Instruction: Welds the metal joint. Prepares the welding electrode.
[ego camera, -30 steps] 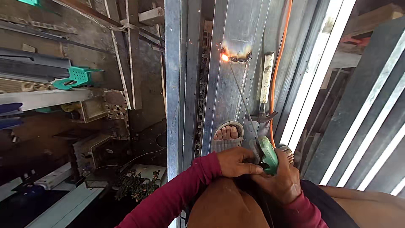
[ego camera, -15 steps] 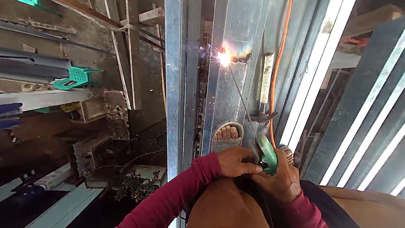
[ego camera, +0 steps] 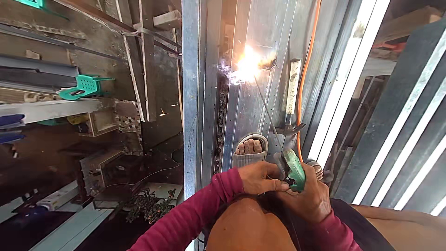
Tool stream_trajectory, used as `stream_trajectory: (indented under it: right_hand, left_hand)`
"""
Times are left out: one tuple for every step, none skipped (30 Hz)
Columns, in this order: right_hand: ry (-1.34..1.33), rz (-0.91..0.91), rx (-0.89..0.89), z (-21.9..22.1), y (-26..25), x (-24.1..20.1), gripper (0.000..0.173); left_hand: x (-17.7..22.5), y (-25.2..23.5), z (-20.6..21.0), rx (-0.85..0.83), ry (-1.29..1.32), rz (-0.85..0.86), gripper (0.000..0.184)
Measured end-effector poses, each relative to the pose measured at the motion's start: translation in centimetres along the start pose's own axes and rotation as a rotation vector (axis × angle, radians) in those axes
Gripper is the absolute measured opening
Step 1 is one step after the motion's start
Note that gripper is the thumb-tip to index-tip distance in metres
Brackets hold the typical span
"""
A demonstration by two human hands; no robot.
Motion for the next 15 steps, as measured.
stream_trajectory:
  right_hand:
    - [0.002,0.002,-0.003,0.0,0.0,0.0,0.081]
    - [-0.001,0.007,-0.012,0.0,0.0,0.0,0.08]
    - [-0.013,0.01,-0.022,0.0,0.0,-0.1,0.079]
    - [-0.038,0.009,-0.026,0.0,0.1,-0.2,0.079]
    - [-0.07,0.001,-0.017,-0.2,0.1,-0.1,0.078]
    - [-0.113,-0.015,-0.006,-0.5,0.1,0.0,0.078]
    - [-0.162,-0.029,-0.002,-1.0,0.0,0.2,0.077]
    - [-0.228,-0.035,-0.014,-1.5,-0.2,0.5,0.077]
    - [-0.313,-0.031,-0.047,-2.1,-0.6,0.9,0.079]
    - [-0.401,-0.012,-0.098,-2.7,-0.9,1.4,0.079]
    - [-0.476,0.015,-0.162,-3.1,-1.2,2.0,0.079]
    - [-0.531,0.032,-0.232,-3.5,-1.4,2.7,0.077]
    - [-0.569,0.031,-0.288,-3.9,-1.6,3.3,0.073]
    - [-0.597,0.015,-0.314,-4.2,-1.8,3.8,0.069]
    - [-0.609,-0.013,-0.296,-4.8,-2.1,4.1,0.065]
  left_hand:
    - [0.0,0.0,0.0,0.002,0.004,0.008,0.024]
    - [-0.1,0.1,0.0,0.009,0.01,0.021,0.024]
    - [-0.1,0.2,0.1,0.022,0.012,0.027,0.024]
    - [-0.1,0.5,0.1,0.036,-0.009,0.021,0.026]
    - [0.1,0.6,0.0,0.051,-0.051,0.007,0.029]
    - [0.5,0.7,-0.1,0.084,-0.107,-0.014,0.032]
    - [0.9,0.6,-0.3,0.102,-0.16,-0.028,0.034]
    - [1.3,0.4,-0.6,0.118,-0.201,-0.021,0.036]
    - [1.7,0.1,-1.0,0.13,-0.223,-0.009,0.036]
    - [2.1,-0.2,-1.4,0.121,-0.234,-0.002,0.036]
    - [2.6,-0.6,-1.9,0.092,-0.243,0.01,0.036]
    - [3.1,-1.1,-2.5,0.055,-0.266,0.02,0.038]
    - [3.8,-1.6,-3.1,0.016,-0.298,0.031,0.04]
    - [4.6,-2.3,-3.6,-0.017,-0.33,0.042,0.042]
    - [5.4,-3.0,-4.0,-0.03,-0.329,0.052,0.041]
Point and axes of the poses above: each hand's wrist, its own y-axis away from the middle knuckle, its own z-axis out of the palm, x = y × z, the point moved 6 cm from there along -y, towards the middle knuckle, and after that the axes turned 10 degrees about -y, right-handed, at the moved point
